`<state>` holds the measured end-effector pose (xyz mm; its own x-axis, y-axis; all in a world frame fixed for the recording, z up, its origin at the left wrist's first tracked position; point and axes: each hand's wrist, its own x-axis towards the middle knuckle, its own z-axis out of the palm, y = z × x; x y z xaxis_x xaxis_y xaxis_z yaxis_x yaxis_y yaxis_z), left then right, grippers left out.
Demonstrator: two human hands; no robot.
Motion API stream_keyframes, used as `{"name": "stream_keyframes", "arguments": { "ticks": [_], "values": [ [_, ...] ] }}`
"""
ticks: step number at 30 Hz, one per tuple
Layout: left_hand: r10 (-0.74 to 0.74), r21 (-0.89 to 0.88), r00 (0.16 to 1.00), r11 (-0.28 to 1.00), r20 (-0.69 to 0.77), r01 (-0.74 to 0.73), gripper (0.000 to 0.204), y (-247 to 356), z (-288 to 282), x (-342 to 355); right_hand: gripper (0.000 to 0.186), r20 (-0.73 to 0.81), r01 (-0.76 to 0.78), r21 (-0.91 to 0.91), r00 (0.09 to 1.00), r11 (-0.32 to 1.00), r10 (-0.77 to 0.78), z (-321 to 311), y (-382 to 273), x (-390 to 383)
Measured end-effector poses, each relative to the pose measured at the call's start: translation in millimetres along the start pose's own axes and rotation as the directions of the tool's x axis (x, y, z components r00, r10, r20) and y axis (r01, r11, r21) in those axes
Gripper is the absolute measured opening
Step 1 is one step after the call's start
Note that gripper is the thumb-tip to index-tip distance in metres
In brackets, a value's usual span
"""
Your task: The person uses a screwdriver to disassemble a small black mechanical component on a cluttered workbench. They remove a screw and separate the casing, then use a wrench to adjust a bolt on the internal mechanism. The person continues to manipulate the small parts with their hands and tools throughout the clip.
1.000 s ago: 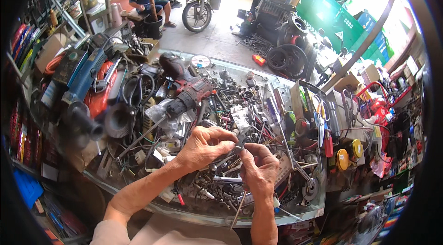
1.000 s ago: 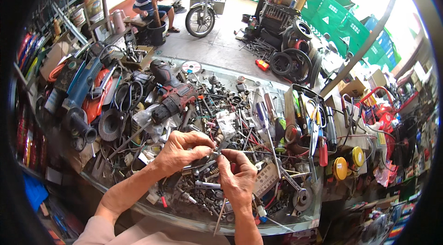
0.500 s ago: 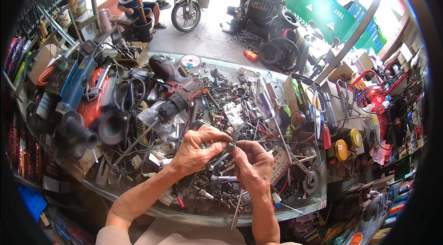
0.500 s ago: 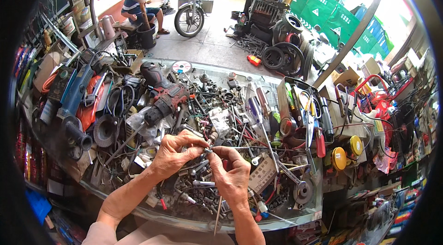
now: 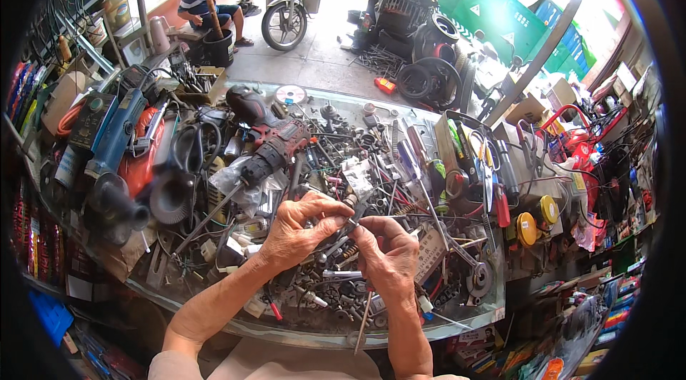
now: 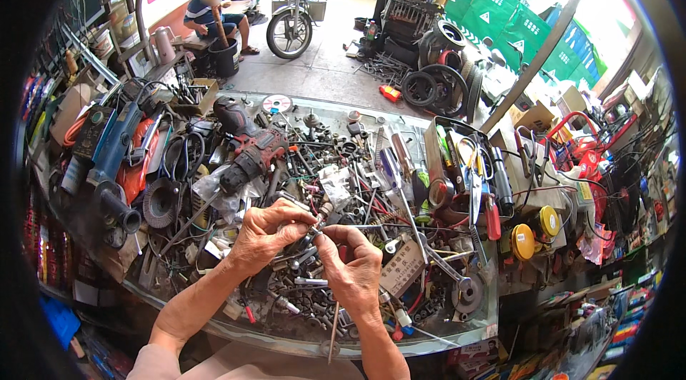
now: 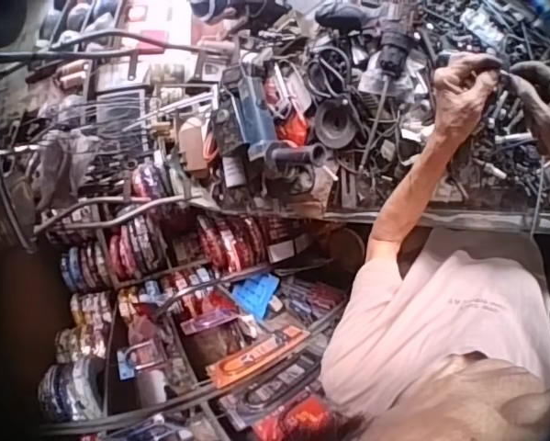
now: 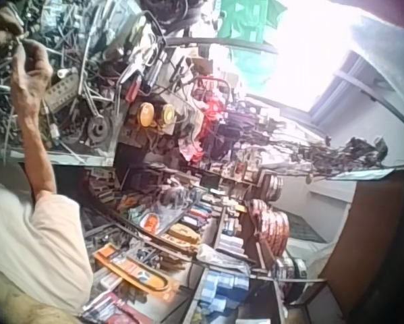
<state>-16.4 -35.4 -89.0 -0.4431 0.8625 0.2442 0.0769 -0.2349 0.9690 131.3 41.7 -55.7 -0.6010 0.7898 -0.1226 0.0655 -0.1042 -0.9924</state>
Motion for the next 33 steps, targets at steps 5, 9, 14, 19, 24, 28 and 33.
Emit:
{"name": "stream_keyframes", "arguments": {
  "ticks": [5,9,14,19,24,28,33],
  "values": [
    [0.023,0.012,1.000,1.000,-0.012,-0.023,0.016,0,2,-1,0.017,0.006,0.020,-0.007,1.000,1.000,-0.020,-2,3,1],
    [0.035,0.036,0.999,0.999,-0.010,-0.034,0.017,2,2,-1,0.016,0.004,-0.018,-0.016,1.000,1.000,0.018,-1,-2,-1],
    [0.057,0.062,0.998,0.997,-0.008,-0.056,0.018,0,2,-1,0.016,-0.003,-0.011,-0.015,1.000,1.000,0.011,-1,0,-1],
    [0.058,0.086,0.998,0.995,-0.014,-0.057,0.018,-1,1,-1,0.016,0.001,0.021,-0.009,1.000,1.000,-0.021,0,6,1],
    [0.059,0.099,0.998,0.993,-0.026,-0.056,0.018,-1,3,-1,0.016,-0.006,0.056,-0.052,0.998,0.997,-0.056,0,6,-1],
    [0.097,0.153,0.995,0.984,-0.033,-0.091,0.018,0,3,-1,0.016,-0.001,0.052,-0.058,0.999,0.997,-0.052,0,7,0],
    [0.111,0.139,0.993,0.985,-0.035,-0.105,0.018,-1,3,-2,0.017,0.000,0.043,-0.047,0.999,0.998,-0.043,0,6,0]
  ]
}}
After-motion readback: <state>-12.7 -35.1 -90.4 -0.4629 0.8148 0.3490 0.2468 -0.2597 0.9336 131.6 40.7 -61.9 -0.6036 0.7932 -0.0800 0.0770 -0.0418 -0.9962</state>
